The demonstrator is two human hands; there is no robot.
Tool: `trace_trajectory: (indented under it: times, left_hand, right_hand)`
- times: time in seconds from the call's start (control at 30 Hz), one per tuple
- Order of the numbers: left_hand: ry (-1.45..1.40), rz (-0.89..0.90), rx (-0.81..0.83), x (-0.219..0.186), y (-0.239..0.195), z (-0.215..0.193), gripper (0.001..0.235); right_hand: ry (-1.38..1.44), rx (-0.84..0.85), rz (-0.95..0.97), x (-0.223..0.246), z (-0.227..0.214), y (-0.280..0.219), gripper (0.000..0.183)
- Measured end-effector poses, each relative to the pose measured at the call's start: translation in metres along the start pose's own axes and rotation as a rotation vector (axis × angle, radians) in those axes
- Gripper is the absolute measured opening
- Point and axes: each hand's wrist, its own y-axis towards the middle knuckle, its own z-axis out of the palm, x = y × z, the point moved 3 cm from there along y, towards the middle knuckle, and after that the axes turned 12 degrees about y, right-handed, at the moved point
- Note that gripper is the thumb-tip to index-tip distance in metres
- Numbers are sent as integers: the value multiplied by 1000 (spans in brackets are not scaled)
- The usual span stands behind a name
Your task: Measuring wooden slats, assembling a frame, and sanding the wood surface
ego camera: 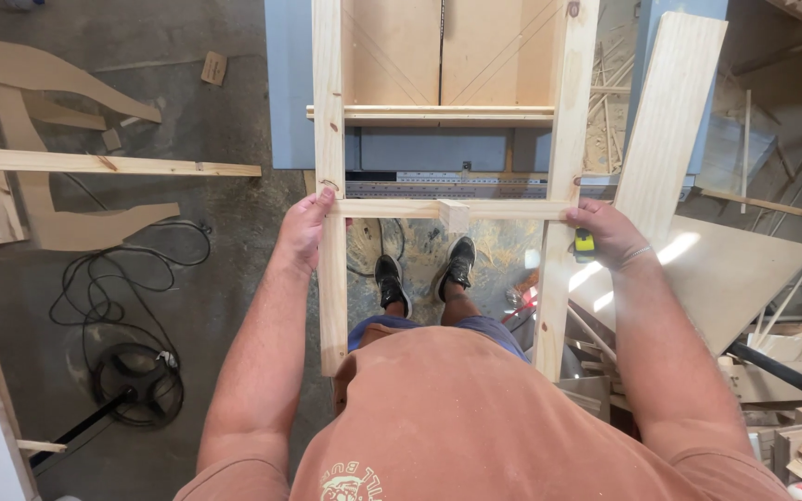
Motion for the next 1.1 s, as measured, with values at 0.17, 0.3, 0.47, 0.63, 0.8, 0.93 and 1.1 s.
trace_trajectory:
  times: [0.17, 0.3, 0.47, 0.63, 0.8, 0.93, 1.1]
  left_hand:
    - [13, 12, 13, -8, -3, 2, 32]
    - [9, 6, 5, -7, -4, 0, 33]
    - [-47, -44, 30, -3, -4, 2, 37]
    - [-10, -23, 8, 2, 7, -4, 35]
    - [11, -10, 9, 6, 8, -6, 35]
    - [22, -14, 35, 2, 4, -2, 37]
    - [65, -14, 66, -12, -13, 3, 40]
  right_hand:
    - [14, 0, -6, 0, 4, 0, 23]
    - [5, -26, -2, -5, -6, 6, 25]
    - [10, -46, -27, -8, -7, 8, 27]
    - [46, -27, -20, -2, 6, 4, 26]
    - [-17, -60, -8, 10, 18, -6, 22]
    - [-181, -80, -18, 37, 46, -24, 22]
    - [-202, -67, 7, 42, 51, -28, 24]
